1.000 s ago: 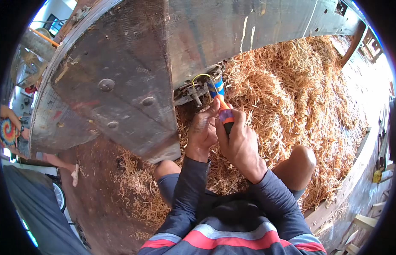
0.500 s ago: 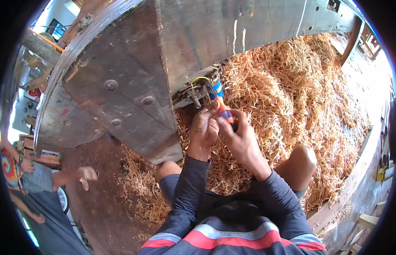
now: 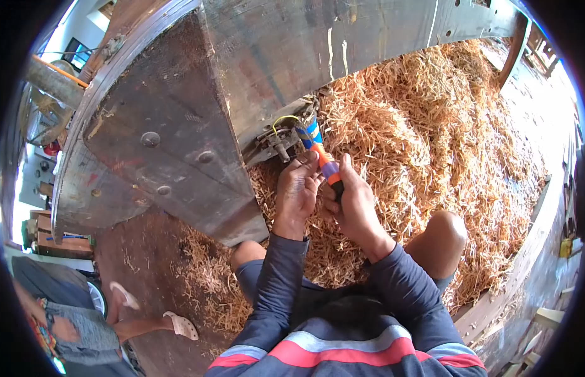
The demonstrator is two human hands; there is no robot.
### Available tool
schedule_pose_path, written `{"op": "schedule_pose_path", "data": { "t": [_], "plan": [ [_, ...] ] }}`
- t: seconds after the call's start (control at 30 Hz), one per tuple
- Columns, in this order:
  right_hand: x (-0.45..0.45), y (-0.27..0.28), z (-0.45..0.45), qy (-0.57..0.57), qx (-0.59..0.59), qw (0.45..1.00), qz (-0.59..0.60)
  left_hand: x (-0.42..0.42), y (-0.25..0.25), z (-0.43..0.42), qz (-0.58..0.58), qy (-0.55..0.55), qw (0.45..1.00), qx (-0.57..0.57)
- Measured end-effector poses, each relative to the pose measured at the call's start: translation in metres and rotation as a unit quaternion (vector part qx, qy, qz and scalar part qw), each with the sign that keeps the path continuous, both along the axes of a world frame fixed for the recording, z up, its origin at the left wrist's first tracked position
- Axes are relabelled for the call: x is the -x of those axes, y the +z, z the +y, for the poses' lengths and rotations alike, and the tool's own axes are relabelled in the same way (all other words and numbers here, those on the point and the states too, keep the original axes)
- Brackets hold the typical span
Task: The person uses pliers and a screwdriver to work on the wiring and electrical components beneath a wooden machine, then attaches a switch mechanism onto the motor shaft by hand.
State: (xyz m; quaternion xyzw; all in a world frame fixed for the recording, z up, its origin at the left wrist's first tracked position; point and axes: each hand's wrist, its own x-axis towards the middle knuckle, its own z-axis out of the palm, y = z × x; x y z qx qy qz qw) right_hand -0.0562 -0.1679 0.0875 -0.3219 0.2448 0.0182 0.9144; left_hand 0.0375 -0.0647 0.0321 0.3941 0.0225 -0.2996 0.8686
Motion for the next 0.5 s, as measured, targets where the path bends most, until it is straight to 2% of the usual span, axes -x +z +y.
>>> {"op": "schedule_pose_path", "data": {
  "t": [0.03,0.07,0.1,0.2,0.23,0.27,0.3,0.33,0.43,0.5],
  "plan": [
    [-0.001,-0.002,-0.002,0.007,0.192,0.981,-0.006,-0.001,-0.002,0.001,0.006,0.01,1.0,0.018],
    [-0.005,-0.018,0.001,-0.016,0.36,0.932,-0.042,-0.001,-0.005,0.002,0.011,0.019,0.999,0.036],
    [-0.009,-0.026,0.004,-0.039,0.516,0.852,-0.077,0.0,-0.003,0.003,0.01,0.021,0.999,0.036],
    [-0.012,-0.038,0.001,-0.017,0.517,0.851,-0.09,0.006,0.004,0.006,-0.035,0.058,0.998,-0.001],
    [-0.011,-0.025,0.002,-0.017,0.517,0.851,-0.089,0.007,0.008,0.005,-0.034,0.057,0.998,-0.002],
    [-0.007,-0.008,0.004,0.0,0.378,0.924,-0.055,0.008,0.011,0.004,-0.032,0.07,0.997,-0.014],
    [-0.006,0.002,0.006,0.017,0.23,0.973,-0.021,0.009,0.014,0.004,-0.03,0.084,0.996,-0.027],
    [-0.007,-0.008,0.007,0.001,0.188,0.982,-0.036,0.008,0.016,0.005,-0.029,0.085,0.996,-0.027],
    [-0.011,-0.012,0.011,-0.025,0.156,0.987,-0.043,0.007,0.016,0.007,-0.017,0.082,0.995,-0.053],
    [-0.009,-0.004,0.01,-0.023,0.176,0.983,-0.039,0.006,0.014,0.008,-0.088,0.097,0.986,-0.1]
  ]
}}
